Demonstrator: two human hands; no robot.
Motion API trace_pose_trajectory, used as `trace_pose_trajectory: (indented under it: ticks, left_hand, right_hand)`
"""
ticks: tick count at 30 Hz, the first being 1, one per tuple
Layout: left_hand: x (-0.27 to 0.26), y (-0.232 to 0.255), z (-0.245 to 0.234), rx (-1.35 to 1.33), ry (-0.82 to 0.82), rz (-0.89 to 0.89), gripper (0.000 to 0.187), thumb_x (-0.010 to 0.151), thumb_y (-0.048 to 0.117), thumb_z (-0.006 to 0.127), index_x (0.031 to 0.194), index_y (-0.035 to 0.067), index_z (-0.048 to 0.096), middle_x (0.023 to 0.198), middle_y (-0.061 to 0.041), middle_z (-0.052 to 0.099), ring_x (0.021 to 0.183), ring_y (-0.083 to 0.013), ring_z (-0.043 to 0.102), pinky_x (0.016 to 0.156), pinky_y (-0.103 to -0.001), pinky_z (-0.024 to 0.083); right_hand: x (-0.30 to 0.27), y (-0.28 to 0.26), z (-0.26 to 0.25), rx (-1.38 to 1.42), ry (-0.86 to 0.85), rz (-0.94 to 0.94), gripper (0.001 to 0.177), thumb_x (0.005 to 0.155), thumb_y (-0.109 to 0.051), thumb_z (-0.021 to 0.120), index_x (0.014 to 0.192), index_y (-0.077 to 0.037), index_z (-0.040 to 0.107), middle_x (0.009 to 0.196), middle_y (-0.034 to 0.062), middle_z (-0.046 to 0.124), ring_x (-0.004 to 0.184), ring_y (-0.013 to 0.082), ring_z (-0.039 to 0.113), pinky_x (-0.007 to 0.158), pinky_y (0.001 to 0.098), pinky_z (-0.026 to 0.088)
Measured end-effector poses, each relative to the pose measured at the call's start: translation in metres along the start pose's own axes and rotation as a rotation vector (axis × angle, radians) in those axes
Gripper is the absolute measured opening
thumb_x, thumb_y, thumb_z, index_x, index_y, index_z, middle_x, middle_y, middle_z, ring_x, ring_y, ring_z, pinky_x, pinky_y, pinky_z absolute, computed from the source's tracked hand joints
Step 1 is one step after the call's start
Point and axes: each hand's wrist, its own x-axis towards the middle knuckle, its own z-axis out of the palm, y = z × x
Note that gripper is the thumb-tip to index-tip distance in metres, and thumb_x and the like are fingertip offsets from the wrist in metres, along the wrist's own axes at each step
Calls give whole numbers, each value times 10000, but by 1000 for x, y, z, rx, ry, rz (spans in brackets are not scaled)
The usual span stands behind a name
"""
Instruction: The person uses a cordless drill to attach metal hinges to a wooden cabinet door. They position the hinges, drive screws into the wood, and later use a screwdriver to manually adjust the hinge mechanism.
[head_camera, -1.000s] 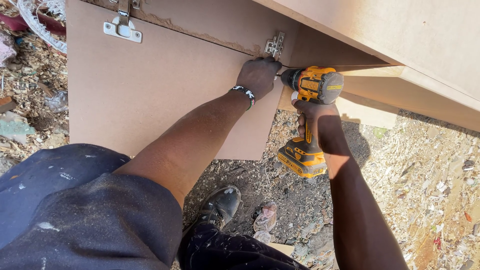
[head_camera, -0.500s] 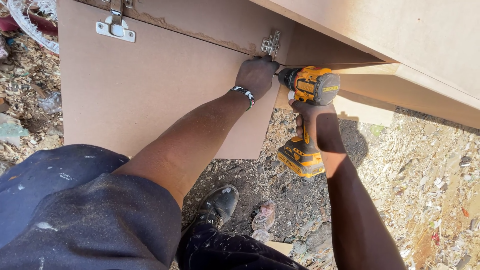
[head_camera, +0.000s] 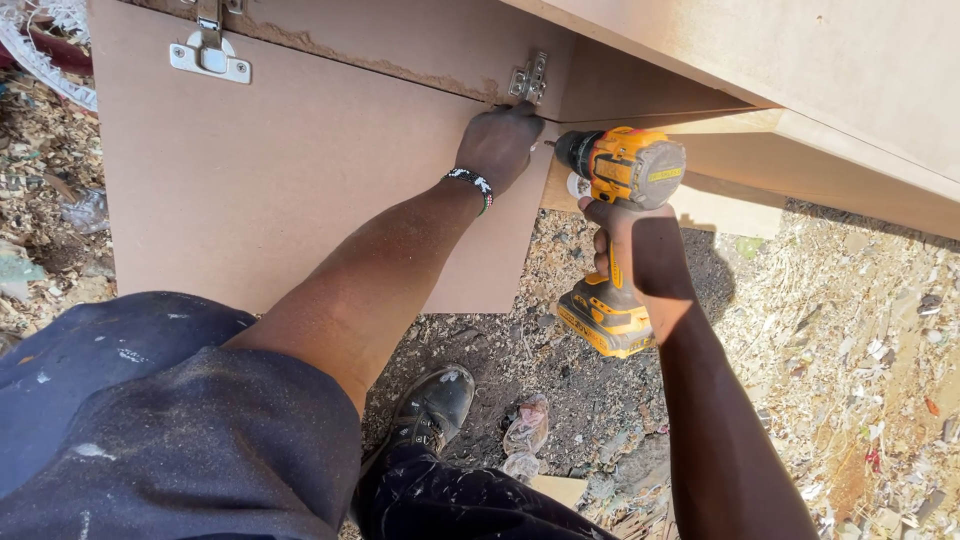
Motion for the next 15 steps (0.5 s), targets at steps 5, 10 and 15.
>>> trace_pose_trajectory:
  ticks: [5, 10, 15]
  left_hand:
    - [-1, 17, 3, 61, 55, 80, 163, 998, 102, 828, 1129, 186, 876, 1267, -18, 822, 1066, -327, 874, 829, -400, 733]
    - [-4, 39, 10, 48, 7, 30, 241, 1031, 72, 778, 1257, 131, 835, 1303, -89, 801, 1036, -360, 885, 770, -458, 738]
    - [-5, 42, 21, 300, 194, 45, 283, 960, 63, 698, 1205, 179, 780, 1087, -61, 772, 820, -282, 807, 595, -441, 638]
  right_hand:
    - [17, 51, -30, -32, 43, -34, 276, 1077, -276, 869, 978, -38, 772, 670, 136, 716, 501, 251, 745, 529, 355, 601]
    - [17, 87, -61, 45, 52, -145, 312, 1084, -250, 890, 1004, 7, 733, 657, 162, 689, 467, 252, 716, 447, 348, 585]
    - [23, 118, -56, 331, 54, -66, 230, 1043, -127, 859, 1093, -97, 636, 654, 104, 591, 404, 220, 492, 389, 362, 410]
